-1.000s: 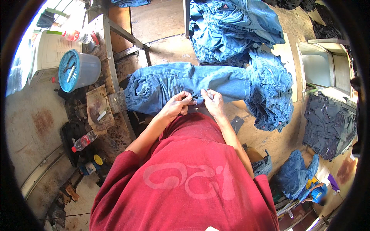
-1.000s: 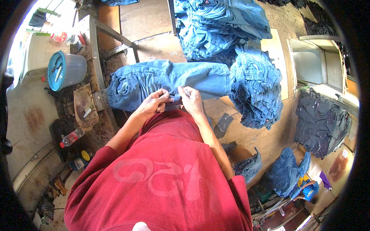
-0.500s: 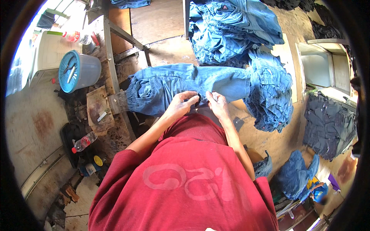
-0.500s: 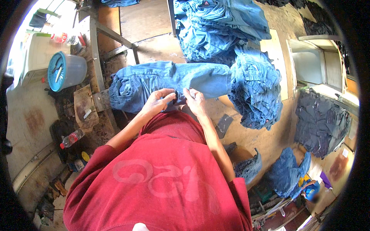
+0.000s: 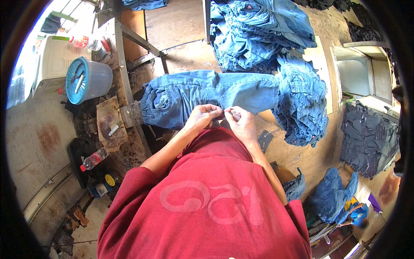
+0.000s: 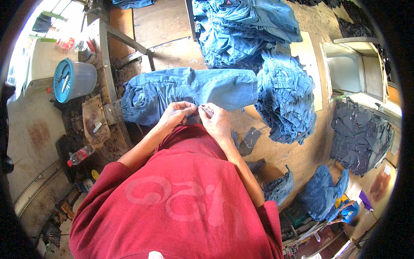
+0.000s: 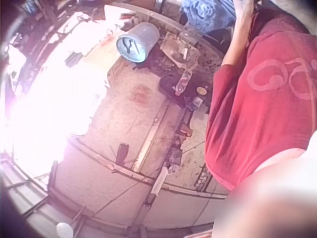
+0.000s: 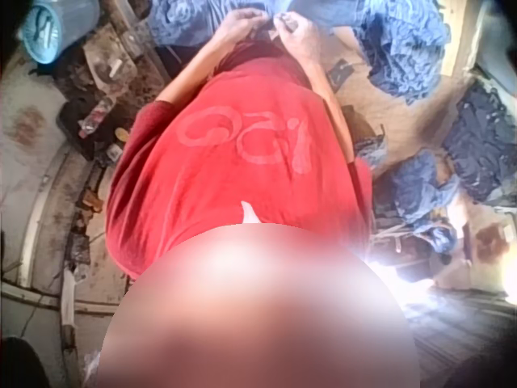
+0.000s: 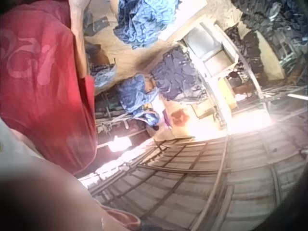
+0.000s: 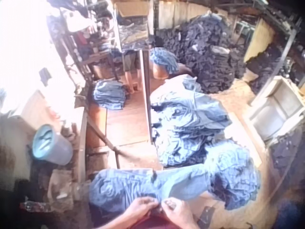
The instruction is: The person repeatedly picks up denim jeans from a pile, uses a small tool to scrape or mark a seam, and then places the jeans back on the pile. The process is repeated for multiple pairs of jeans.
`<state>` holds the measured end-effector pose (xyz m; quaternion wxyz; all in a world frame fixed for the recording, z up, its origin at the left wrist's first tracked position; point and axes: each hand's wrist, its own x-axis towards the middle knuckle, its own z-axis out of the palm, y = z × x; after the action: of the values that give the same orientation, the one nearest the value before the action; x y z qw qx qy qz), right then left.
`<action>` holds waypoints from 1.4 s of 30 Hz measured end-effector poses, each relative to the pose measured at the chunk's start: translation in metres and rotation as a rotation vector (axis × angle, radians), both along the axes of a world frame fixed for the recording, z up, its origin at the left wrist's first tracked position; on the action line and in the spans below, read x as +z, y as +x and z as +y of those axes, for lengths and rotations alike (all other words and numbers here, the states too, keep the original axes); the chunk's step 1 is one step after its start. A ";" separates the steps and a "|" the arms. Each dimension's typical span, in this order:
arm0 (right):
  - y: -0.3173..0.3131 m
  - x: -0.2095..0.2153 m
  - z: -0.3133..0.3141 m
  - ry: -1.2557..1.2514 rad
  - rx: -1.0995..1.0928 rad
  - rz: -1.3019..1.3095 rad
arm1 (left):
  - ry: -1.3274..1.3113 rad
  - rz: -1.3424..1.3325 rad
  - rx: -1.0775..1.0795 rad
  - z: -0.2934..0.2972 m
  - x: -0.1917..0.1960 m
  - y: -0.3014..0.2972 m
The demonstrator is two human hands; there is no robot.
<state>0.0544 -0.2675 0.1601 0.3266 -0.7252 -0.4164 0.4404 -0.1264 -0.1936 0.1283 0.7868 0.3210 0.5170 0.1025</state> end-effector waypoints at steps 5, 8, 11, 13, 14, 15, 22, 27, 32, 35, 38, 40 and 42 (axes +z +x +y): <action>-0.001 -0.005 0.005 -0.059 0.053 -0.111 | 0.097 0.040 -0.032 -0.003 -0.014 0.002; 0.001 -0.015 0.005 -0.041 0.064 -0.066 | 0.162 -0.015 0.041 -0.009 -0.026 0.007; 0.004 -0.030 0.006 -0.029 0.083 0.045 | 0.238 -0.062 0.094 -0.012 -0.035 0.010; 0.005 -0.038 0.005 -0.067 0.085 0.120 | 0.258 -0.038 0.048 -0.012 -0.034 0.008; 0.005 -0.041 0.004 -0.102 0.078 0.152 | 0.220 -0.027 0.056 -0.011 -0.032 0.007; 0.006 -0.043 0.003 -0.141 0.060 0.212 | 0.140 -0.001 0.033 -0.010 -0.029 0.003; 0.009 -0.021 -0.002 -0.054 0.023 0.088 | 0.026 -0.025 0.075 -0.007 -0.008 0.005; 0.004 -0.006 0.004 -0.048 0.036 -0.010 | 0.025 -0.034 0.086 -0.007 -0.011 0.006; 0.003 -0.020 0.005 0.011 0.067 -0.023 | 0.219 -0.041 0.102 -0.015 -0.025 0.009; 0.004 -0.035 0.005 -0.027 0.060 0.135 | 0.347 0.020 0.097 -0.019 -0.034 0.012; 0.006 -0.045 0.001 -0.147 -0.057 0.478 | 0.260 0.049 0.127 -0.021 -0.037 0.010; 0.008 -0.048 -0.003 -0.198 -0.135 0.673 | 0.065 0.051 0.159 -0.023 -0.034 0.005; 0.010 -0.048 -0.006 -0.225 -0.178 0.789 | 0.015 -0.026 0.182 -0.025 -0.030 0.001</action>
<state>0.0644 -0.2740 0.1121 0.4167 -0.5653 -0.1444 0.6971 -0.1257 -0.2183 0.0983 0.7785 0.2773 0.5329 0.1819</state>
